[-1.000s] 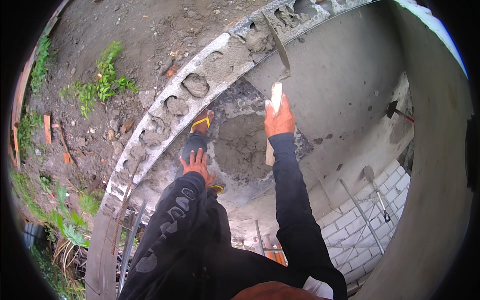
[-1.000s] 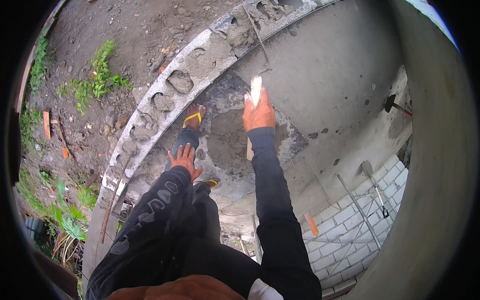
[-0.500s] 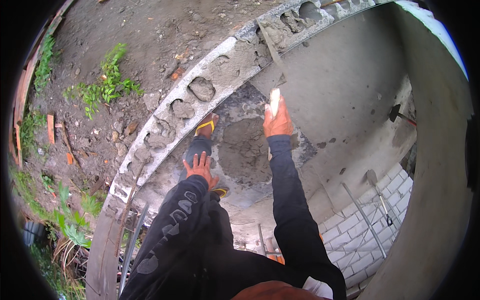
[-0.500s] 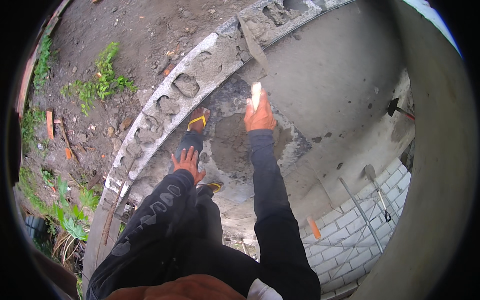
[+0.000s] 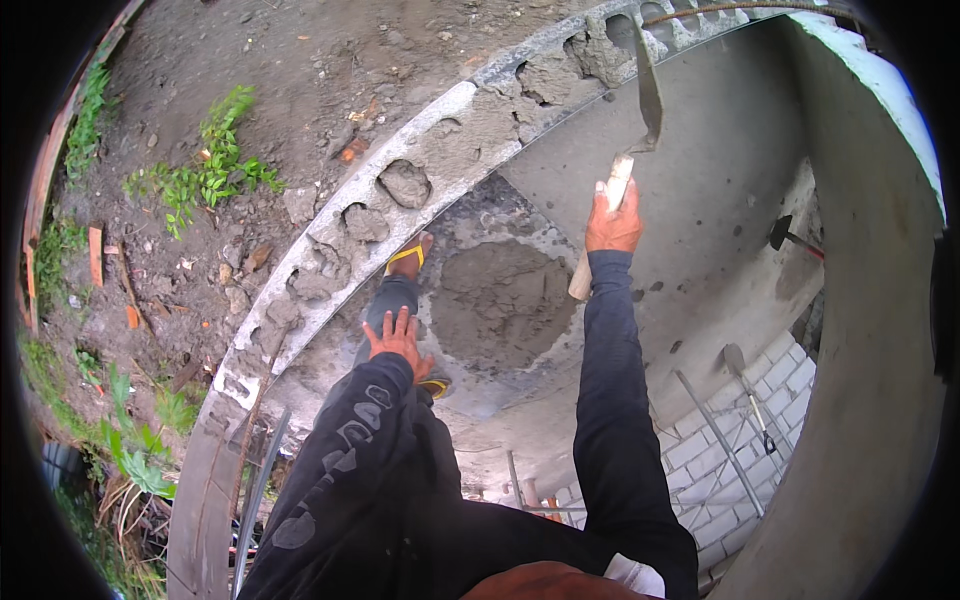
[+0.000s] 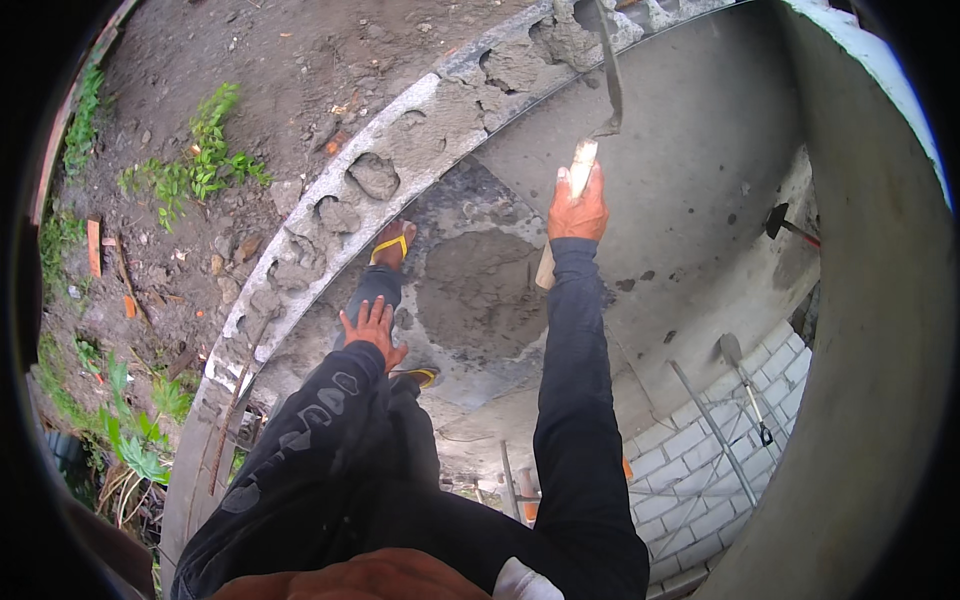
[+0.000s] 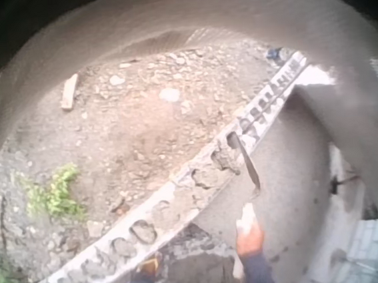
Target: The person places hollow concrete blocks onto a low wall and then uses a trowel to scoop mortar from a pile and apply it into the block holes. The person repeats this process along the wall.
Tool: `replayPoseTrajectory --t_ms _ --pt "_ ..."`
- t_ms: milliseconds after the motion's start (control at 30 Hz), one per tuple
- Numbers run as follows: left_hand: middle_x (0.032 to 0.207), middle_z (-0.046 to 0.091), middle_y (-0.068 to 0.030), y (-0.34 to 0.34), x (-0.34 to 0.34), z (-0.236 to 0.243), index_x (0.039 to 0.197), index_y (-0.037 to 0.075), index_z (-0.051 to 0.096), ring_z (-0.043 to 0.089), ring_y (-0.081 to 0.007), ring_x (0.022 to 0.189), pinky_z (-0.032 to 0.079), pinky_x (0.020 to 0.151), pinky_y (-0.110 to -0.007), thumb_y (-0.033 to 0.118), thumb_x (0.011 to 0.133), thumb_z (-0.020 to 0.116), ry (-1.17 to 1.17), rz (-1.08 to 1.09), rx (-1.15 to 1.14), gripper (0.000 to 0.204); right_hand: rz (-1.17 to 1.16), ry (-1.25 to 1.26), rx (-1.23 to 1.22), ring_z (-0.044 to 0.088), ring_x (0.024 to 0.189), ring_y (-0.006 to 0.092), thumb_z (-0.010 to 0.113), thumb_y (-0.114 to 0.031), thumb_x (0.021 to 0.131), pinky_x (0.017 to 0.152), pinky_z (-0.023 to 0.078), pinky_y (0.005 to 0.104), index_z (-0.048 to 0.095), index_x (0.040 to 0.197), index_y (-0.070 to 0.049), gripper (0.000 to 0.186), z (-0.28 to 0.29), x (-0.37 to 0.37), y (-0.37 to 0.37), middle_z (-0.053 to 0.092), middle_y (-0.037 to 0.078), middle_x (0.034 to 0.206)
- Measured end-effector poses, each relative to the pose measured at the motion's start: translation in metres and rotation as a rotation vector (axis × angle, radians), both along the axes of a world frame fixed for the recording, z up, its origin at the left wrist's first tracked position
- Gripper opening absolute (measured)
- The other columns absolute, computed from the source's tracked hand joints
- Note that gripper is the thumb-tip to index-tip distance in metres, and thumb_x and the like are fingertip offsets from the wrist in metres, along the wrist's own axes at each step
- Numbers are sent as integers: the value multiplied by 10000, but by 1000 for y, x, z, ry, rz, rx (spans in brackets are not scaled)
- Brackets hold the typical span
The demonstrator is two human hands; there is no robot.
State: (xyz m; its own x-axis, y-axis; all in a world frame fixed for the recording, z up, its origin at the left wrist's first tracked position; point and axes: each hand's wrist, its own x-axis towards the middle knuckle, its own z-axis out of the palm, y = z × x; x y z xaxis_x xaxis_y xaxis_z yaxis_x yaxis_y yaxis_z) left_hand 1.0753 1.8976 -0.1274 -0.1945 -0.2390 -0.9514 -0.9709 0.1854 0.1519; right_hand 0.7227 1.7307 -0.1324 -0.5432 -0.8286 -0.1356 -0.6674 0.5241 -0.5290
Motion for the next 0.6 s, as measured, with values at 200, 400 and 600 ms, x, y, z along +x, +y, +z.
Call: replayPoseTrajectory --t_ms 200,400,600 --pt "1630 136 -46 -2 1 0 1540 126 254 135 -297 1495 97 1138 -677 593 846 539 -10 -24 -7 884 85 172 215 639 1017 408 633 -343 895 849 509 484 458 1397 -108 582 -29 18 31 641 203 1189" --pt "1633 120 -40 6 6 -4 1543 129 246 115 -288 1500 95 1141 -672 601 845 546 -8 -23 -14 895 54 255 144 648 988 413 640 -350 893 831 514 486 487 1369 -99 559 -54 -15 -23 659 211 1138" --pt "1632 125 -37 10 3 0 1541 131 256 119 -285 1500 87 1143 -673 595 827 575 -3 -2 -47 909 -3 155 -73 673 897 405 654 -344 897 784 524 441 529 1320 -62 524 -32 -28 -32 689 225 999"
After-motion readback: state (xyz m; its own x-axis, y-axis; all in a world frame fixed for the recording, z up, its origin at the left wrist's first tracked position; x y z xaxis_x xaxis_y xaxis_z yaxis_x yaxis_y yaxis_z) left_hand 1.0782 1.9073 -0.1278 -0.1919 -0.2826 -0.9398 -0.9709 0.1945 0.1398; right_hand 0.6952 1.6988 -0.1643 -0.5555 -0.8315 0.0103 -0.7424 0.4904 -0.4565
